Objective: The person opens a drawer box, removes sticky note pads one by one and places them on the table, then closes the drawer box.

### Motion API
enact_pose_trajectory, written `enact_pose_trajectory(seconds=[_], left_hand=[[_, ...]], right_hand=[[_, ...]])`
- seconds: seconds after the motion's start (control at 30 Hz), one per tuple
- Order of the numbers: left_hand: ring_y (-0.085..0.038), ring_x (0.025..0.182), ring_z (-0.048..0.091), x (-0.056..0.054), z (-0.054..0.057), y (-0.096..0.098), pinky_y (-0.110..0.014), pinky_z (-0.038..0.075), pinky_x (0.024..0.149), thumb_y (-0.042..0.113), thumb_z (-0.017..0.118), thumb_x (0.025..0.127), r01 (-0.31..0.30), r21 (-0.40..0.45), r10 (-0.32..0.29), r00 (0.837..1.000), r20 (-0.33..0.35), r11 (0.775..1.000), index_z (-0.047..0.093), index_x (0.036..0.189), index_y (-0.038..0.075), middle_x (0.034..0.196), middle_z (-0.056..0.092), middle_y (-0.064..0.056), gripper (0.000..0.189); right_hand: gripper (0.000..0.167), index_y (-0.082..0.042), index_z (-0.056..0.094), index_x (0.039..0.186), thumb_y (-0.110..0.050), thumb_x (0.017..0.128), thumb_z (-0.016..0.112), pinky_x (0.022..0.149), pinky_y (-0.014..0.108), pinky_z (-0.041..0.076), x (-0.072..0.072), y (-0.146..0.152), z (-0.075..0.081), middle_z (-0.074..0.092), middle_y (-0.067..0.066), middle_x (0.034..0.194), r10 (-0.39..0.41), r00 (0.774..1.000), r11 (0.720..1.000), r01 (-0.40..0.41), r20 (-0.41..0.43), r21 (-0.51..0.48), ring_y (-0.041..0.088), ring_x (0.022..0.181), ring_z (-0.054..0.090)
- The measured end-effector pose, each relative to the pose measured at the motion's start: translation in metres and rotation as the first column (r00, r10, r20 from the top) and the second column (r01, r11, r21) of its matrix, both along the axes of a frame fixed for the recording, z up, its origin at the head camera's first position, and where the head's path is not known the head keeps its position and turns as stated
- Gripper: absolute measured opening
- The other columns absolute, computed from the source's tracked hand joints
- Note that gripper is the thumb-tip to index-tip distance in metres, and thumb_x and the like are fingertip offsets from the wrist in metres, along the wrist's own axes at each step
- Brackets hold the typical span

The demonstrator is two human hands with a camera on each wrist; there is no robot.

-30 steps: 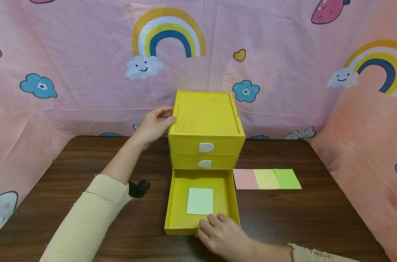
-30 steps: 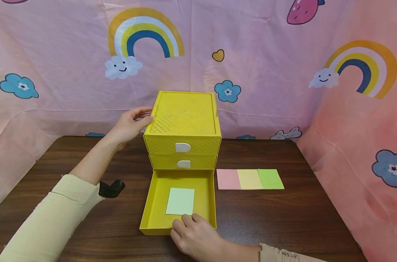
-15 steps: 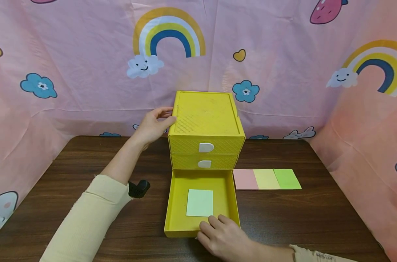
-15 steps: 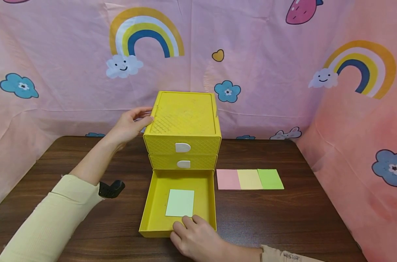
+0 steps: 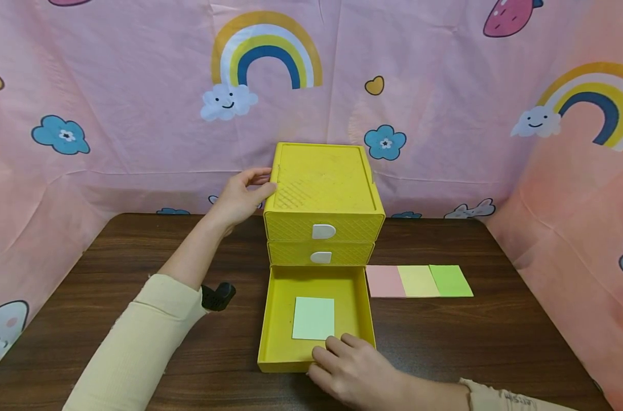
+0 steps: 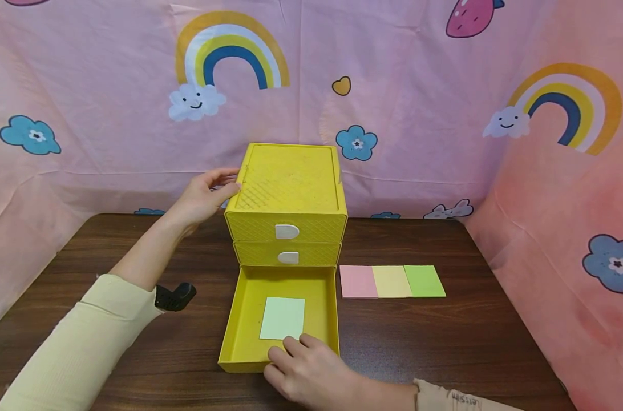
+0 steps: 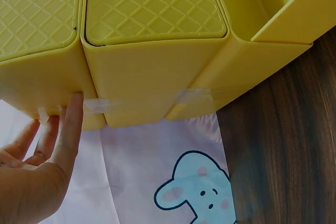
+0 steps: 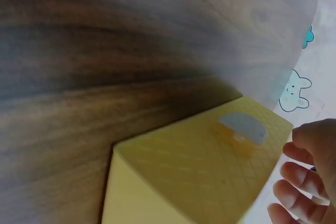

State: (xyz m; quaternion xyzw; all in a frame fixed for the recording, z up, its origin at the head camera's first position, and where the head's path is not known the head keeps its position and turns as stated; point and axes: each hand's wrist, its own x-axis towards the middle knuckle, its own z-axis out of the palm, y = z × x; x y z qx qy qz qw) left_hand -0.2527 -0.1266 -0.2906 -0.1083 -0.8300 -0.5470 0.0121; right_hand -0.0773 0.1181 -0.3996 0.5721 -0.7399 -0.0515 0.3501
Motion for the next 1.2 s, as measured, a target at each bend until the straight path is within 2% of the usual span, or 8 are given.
enact_pose_trajectory(seconds=[0.2, 0.27, 0.43, 0.63, 0.87, 1.07, 1.2], left_hand=[[-0.025, 0.125, 0.041, 0.000, 0.001, 0.000, -0.042, 0.043, 0.098, 0.027, 0.054, 0.093, -0.004, -0.007, 0.005, 1.000, 0.006, 1.000, 0.040, 0.139, 0.011, 0.135, 0.044, -0.010, 0.051], [-0.025, 0.125, 0.040, 0.000, 0.002, 0.001, -0.042, 0.042, 0.098, 0.028, 0.054, 0.093, -0.005, -0.011, 0.005, 1.000, 0.007, 1.000, 0.040, 0.139, 0.011, 0.135, 0.044, -0.011, 0.051], [-0.025, 0.124, 0.041, 0.001, 0.003, 0.001, -0.042, 0.043, 0.098, 0.028, 0.054, 0.093, 0.001, -0.008, -0.001, 1.000, 0.009, 1.000, 0.040, 0.139, 0.011, 0.135, 0.044, -0.011, 0.052], [-0.025, 0.124, 0.042, 0.000, 0.003, 0.001, -0.042, 0.042, 0.098, 0.027, 0.055, 0.092, -0.002, -0.005, 0.002, 1.000, 0.010, 1.000, 0.040, 0.139, 0.011, 0.134, 0.044, -0.011, 0.052], [-0.025, 0.124, 0.041, 0.000, 0.004, 0.001, -0.041, 0.041, 0.100, 0.028, 0.055, 0.092, -0.006, -0.002, 0.006, 1.000, 0.014, 1.000, 0.040, 0.139, 0.010, 0.135, 0.044, -0.011, 0.052], [-0.024, 0.123, 0.042, -0.001, 0.003, 0.001, -0.040, 0.042, 0.099, 0.027, 0.055, 0.092, -0.009, 0.001, 0.009, 1.000, 0.014, 1.000, 0.041, 0.139, 0.010, 0.134, 0.045, -0.011, 0.052], [-0.025, 0.124, 0.041, 0.000, 0.004, 0.001, -0.042, 0.041, 0.100, 0.029, 0.054, 0.092, -0.007, -0.007, 0.008, 1.000, 0.015, 1.000, 0.040, 0.139, 0.010, 0.135, 0.044, -0.012, 0.052]], right_hand=[[0.029, -0.018, 0.053, 0.073, -0.017, 0.096, 0.036, 0.049, 0.019, 0.026, -0.004, 0.001, 0.005, 0.043, -0.006, 0.070, -0.011, 0.994, 1.000, 0.012, 0.109, -0.003, 0.010, 0.058, 0.036], [0.024, -0.018, 0.054, 0.074, -0.022, 0.094, 0.043, 0.049, 0.018, 0.027, -0.005, 0.001, 0.009, 0.044, -0.006, 0.071, -0.017, 0.991, 1.000, 0.019, 0.133, -0.007, 0.010, 0.059, 0.038], [0.021, -0.020, 0.056, 0.073, -0.033, 0.089, 0.056, 0.050, 0.015, 0.025, -0.012, 0.000, 0.020, 0.046, -0.007, 0.072, -0.012, 0.995, 1.000, 0.012, 0.104, -0.002, 0.009, 0.060, 0.038], [0.017, -0.020, 0.059, 0.080, -0.032, 0.076, 0.069, 0.051, 0.015, 0.029, -0.017, -0.001, 0.031, 0.051, -0.007, 0.078, -0.033, 0.987, 0.999, 0.027, 0.156, 0.044, 0.009, 0.064, 0.044], [0.019, -0.020, 0.060, 0.088, -0.031, 0.075, 0.069, 0.052, 0.017, 0.039, -0.026, -0.003, 0.039, 0.052, -0.006, 0.083, -0.059, 0.977, 0.997, 0.046, 0.204, 0.066, 0.009, 0.066, 0.048], [0.020, -0.022, 0.062, 0.092, -0.033, 0.077, 0.070, 0.053, 0.015, 0.044, -0.036, -0.005, 0.043, 0.055, -0.006, 0.090, -0.071, 0.955, 0.996, 0.052, 0.287, 0.073, 0.007, 0.067, 0.050], [0.022, -0.023, 0.064, 0.096, -0.035, 0.079, 0.069, 0.057, 0.017, 0.049, -0.042, -0.007, 0.045, 0.057, -0.006, 0.095, -0.093, 0.942, 0.993, 0.066, 0.322, 0.094, 0.007, 0.072, 0.054]])
